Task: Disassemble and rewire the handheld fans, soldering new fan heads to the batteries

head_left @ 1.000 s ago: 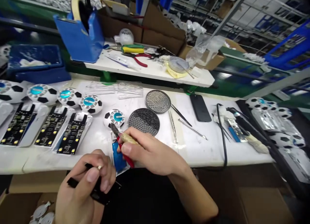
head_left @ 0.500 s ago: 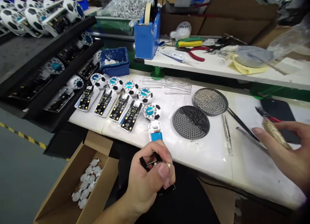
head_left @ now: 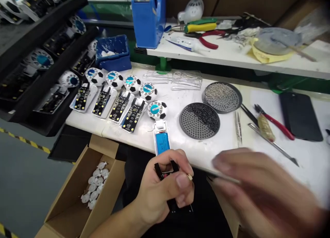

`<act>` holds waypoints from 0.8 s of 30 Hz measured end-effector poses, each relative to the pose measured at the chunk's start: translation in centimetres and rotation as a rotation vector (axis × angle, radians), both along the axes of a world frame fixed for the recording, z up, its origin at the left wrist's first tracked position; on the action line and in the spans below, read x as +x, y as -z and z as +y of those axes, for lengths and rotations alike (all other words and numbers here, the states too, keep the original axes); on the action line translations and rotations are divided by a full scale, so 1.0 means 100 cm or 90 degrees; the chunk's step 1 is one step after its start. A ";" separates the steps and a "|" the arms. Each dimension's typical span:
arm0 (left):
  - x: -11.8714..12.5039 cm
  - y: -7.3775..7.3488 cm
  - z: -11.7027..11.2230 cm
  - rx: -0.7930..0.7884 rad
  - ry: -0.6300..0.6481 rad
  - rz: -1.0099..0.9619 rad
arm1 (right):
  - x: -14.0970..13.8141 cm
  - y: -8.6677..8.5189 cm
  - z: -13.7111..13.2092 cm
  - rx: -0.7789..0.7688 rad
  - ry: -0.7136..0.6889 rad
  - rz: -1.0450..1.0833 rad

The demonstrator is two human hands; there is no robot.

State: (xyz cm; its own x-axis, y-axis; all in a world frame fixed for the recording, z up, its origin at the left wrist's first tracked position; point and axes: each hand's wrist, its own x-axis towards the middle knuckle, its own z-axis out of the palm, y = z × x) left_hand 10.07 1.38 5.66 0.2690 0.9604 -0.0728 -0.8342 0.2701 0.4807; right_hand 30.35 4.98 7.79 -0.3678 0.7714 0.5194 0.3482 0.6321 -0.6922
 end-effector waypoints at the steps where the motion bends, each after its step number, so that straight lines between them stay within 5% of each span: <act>1: 0.003 0.000 0.000 -0.012 0.021 -0.023 | -0.016 -0.005 -0.006 -0.007 -0.036 0.037; 7: 0.005 0.000 -0.003 -0.045 0.053 -0.056 | -0.037 0.002 -0.002 0.041 -0.062 0.088; 17: -0.011 -0.008 -0.005 -0.013 -0.007 0.281 | -0.024 0.011 -0.002 0.172 0.027 -0.024; 24: -0.006 0.001 0.004 -0.038 0.033 0.192 | -0.019 0.009 0.003 0.177 0.010 -0.048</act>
